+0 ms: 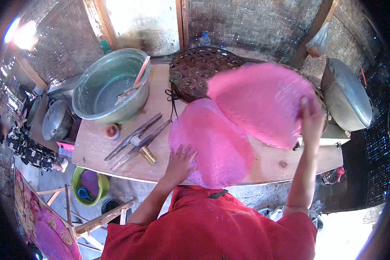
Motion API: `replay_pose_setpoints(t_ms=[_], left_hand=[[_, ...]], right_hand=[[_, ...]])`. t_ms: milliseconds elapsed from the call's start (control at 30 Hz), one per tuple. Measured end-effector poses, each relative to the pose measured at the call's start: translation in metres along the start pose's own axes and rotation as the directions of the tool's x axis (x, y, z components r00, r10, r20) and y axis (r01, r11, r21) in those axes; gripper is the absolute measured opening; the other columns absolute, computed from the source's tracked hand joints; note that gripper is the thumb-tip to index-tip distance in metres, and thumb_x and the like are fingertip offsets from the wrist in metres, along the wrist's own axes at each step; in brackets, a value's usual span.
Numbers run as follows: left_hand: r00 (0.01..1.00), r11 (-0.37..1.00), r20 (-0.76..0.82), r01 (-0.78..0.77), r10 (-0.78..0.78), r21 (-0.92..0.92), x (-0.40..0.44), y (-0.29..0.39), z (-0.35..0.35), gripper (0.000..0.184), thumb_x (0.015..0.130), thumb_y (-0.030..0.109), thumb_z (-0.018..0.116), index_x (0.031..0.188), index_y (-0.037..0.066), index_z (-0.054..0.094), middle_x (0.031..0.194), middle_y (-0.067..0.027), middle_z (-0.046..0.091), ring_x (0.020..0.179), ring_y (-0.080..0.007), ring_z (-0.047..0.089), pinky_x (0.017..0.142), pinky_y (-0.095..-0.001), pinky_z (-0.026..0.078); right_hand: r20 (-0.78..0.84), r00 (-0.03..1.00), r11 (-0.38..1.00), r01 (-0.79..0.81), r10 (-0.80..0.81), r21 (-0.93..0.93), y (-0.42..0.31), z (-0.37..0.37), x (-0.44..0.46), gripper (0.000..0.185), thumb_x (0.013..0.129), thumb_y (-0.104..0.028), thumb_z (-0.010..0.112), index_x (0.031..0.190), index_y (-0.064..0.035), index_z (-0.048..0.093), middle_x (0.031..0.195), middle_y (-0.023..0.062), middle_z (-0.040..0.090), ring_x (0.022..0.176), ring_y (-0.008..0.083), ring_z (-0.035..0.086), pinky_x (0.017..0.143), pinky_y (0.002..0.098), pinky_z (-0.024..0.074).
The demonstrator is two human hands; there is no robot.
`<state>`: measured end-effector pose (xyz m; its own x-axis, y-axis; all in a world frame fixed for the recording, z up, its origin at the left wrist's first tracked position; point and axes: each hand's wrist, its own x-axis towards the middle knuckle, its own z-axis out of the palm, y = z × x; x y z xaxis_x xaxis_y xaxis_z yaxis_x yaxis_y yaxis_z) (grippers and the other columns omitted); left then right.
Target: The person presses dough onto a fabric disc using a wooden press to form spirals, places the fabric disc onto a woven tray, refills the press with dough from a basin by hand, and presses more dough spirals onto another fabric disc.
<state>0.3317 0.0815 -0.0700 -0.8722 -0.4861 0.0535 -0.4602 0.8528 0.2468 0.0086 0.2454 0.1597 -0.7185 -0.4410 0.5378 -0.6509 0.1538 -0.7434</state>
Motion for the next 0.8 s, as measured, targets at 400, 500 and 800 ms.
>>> replay_pose_setpoints(t_ms=[400, 500, 800], left_hand=[[0.98, 0.98, 0.038, 0.199, -0.198, -0.022, -0.053, 0.036, -0.005, 0.068, 0.082, 0.047, 0.058, 0.138, 0.015, 0.036, 0.145, -0.0141, 0.03, 0.132, -0.0391, 0.027, 0.105, -0.0564, 0.021], [0.99, 0.991, 0.02, 0.136, -0.137, 0.015, -0.052, 0.044, -0.012, 0.069, 0.081, 0.045, 0.059, 0.137, 0.013, 0.036, 0.144, -0.0154, 0.029, 0.129, -0.0431, 0.027, 0.103, -0.0562, 0.026], [0.883, 0.901, 0.2, -0.434, 0.425, 0.0, -0.017, 0.073, 0.009, 0.063, 0.082, 0.042, 0.058, 0.138, 0.022, 0.037, 0.147, -0.0118, 0.025, 0.135, -0.0389, 0.022, 0.106, -0.06, 0.016]], right_hand=[[-0.476, 0.867, 0.917, -0.3, 0.147, -0.264, 0.218, -0.082, 0.073, 0.028, 0.081, -0.01, 0.049, 0.102, 0.0023, 0.064, 0.095, 0.019, 0.065, 0.093, 0.0284, 0.06, 0.08, 0.0413, 0.0463], [-0.434, 0.896, 0.926, -0.239, 0.094, -0.292, 0.258, -0.085, 0.073, 0.04, 0.082, -0.02, 0.06, 0.114, 0.0036, 0.056, 0.104, 0.0217, 0.063, 0.091, 0.0318, 0.062, 0.084, 0.0375, 0.0463], [0.036, 0.923, 0.85, 0.367, -0.382, -0.377, 0.125, 0.021, -0.032, 0.052, 0.076, -0.019, 0.067, 0.121, -0.0014, 0.047, 0.11, 0.0216, 0.053, 0.106, 0.0383, 0.049, 0.09, 0.0488, 0.0384]])
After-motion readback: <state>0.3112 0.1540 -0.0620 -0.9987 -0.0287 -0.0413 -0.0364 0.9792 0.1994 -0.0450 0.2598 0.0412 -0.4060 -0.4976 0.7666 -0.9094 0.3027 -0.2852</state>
